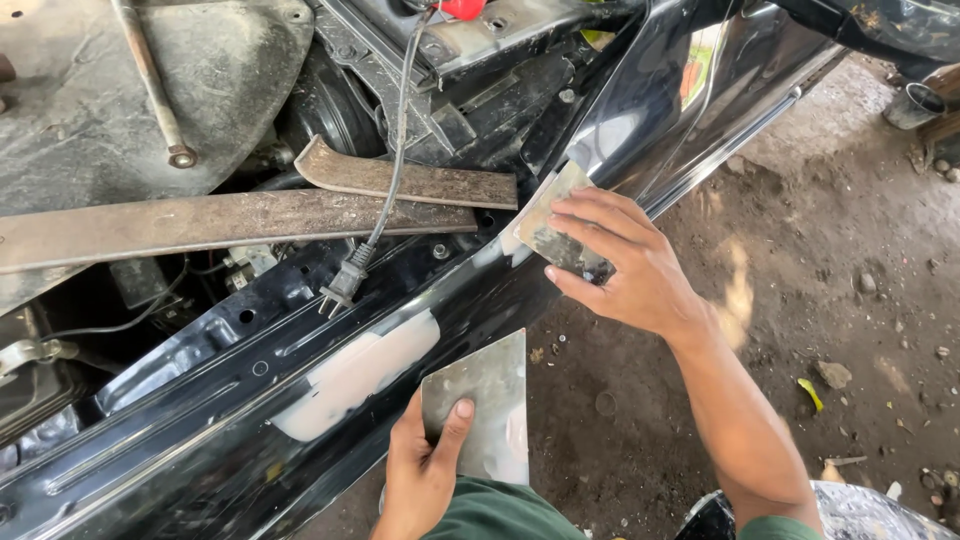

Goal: The person sands the front bumper and side panel of a black car using a sanding block and a metal scraper. They then walk to a workbench and scrape a dark substance from a can onto the metal scraper.

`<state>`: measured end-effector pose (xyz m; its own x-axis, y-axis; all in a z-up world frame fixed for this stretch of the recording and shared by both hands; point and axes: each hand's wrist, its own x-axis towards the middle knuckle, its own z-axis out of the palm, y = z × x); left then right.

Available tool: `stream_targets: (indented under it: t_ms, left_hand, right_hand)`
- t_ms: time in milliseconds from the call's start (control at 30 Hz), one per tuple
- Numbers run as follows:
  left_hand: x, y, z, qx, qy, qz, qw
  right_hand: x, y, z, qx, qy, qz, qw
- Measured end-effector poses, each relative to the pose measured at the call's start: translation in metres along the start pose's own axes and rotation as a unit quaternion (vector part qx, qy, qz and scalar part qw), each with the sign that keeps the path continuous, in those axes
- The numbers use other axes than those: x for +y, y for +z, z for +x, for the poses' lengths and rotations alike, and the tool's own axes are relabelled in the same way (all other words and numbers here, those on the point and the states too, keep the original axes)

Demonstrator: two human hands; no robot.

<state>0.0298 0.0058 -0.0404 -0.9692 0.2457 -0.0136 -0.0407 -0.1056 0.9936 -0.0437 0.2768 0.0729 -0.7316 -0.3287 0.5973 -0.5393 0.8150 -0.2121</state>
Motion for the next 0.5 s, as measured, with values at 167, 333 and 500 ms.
stream_targets:
  t_ms: [167, 333, 500]
  left_hand:
    - [-0.006, -0.002, 0.0, 0.005, 0.006, 0.001, 1.0]
    - [-0.011, -0.003, 0.002, 0.005, -0.011, 0.009, 1.0]
    - [-0.008, -0.006, 0.003, 0.021, -0.031, 0.025, 0.999]
  right_hand:
    - [0.001, 0.002, 0.004, 0.0, -0.001, -0.013, 1.0]
    - [0.008, 0.008, -0.009, 0.001, -0.006, -0.019, 1.0]
    - [0.024, 0.036, -0.037, 0.038, -0.01, -0.014, 0.999]
